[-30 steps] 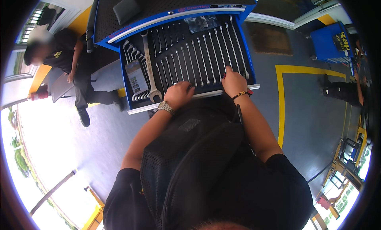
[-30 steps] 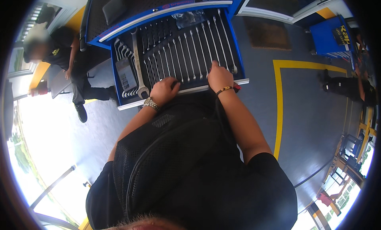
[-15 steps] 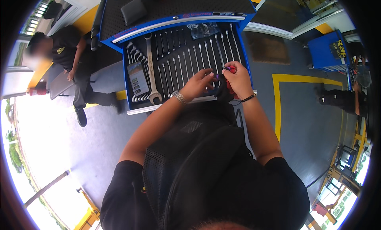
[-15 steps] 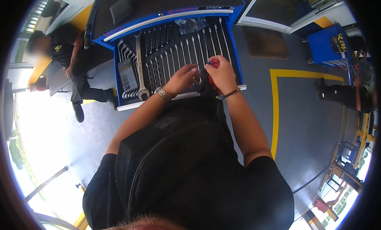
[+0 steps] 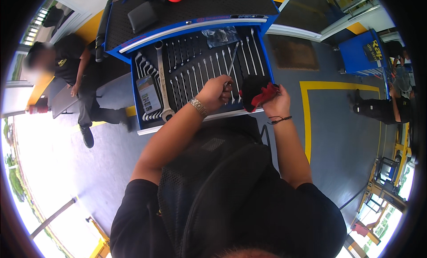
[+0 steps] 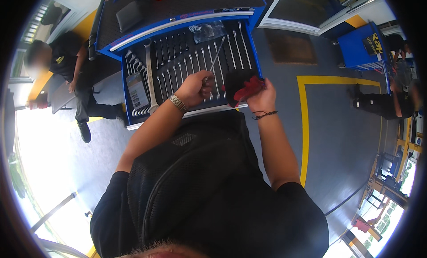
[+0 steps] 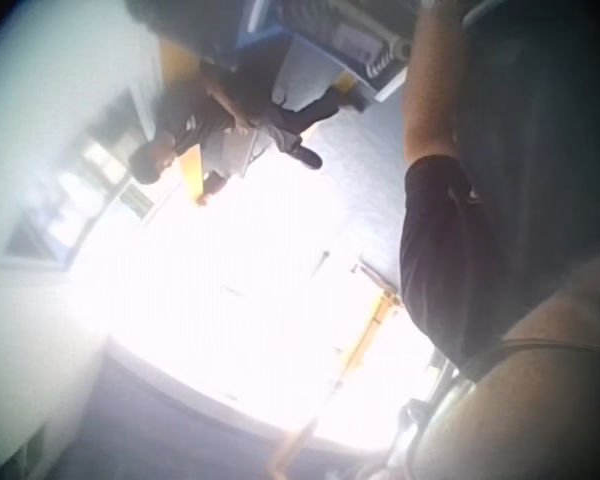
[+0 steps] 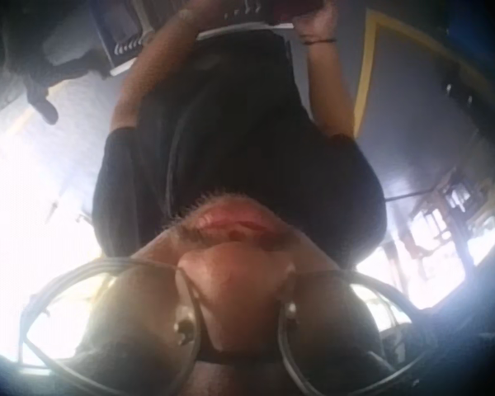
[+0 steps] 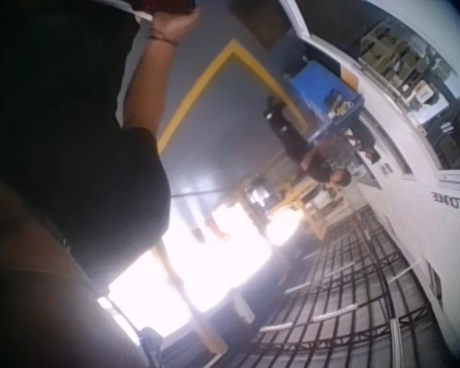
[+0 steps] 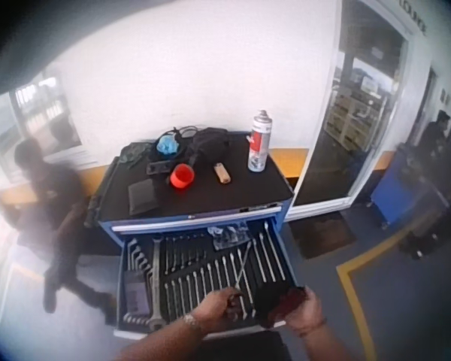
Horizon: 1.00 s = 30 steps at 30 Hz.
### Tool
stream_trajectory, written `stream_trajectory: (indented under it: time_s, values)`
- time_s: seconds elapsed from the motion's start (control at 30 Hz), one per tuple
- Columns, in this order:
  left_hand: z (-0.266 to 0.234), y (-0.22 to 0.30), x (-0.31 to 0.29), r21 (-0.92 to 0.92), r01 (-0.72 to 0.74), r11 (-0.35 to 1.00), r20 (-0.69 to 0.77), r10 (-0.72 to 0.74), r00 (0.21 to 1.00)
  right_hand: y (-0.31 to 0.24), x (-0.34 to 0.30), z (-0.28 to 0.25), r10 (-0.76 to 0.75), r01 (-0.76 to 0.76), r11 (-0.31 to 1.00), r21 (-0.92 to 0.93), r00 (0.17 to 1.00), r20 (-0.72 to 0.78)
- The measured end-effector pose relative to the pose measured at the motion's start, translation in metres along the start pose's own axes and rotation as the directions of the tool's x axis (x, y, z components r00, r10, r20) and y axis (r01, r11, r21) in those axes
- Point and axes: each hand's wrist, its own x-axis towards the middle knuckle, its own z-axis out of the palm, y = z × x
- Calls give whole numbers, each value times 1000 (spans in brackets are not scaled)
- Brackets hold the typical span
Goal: The person repeatedly picks up wrenches from an open tool drawer, wipes each one with a red cloth, and places them back into the drawer. The person handles multiple wrenches one at a time throughout the clip.
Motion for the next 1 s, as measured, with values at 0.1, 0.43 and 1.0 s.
stream_trajectory:
  time_s: [0.1,0.43,1.0]
  values:
    - [17,16,-16,-43,23,999,-18,-24,1000,-5,-12,12,24,-33,995,91,994,103]
    - [16,-10,-89,446,-469,762,349,335,875,3,-42,33,-57,3,994,111,872,486]
    - [20,-48,-120,767,-555,322,449,349,823,-6,-70,91,-428,507,859,-76,790,438]
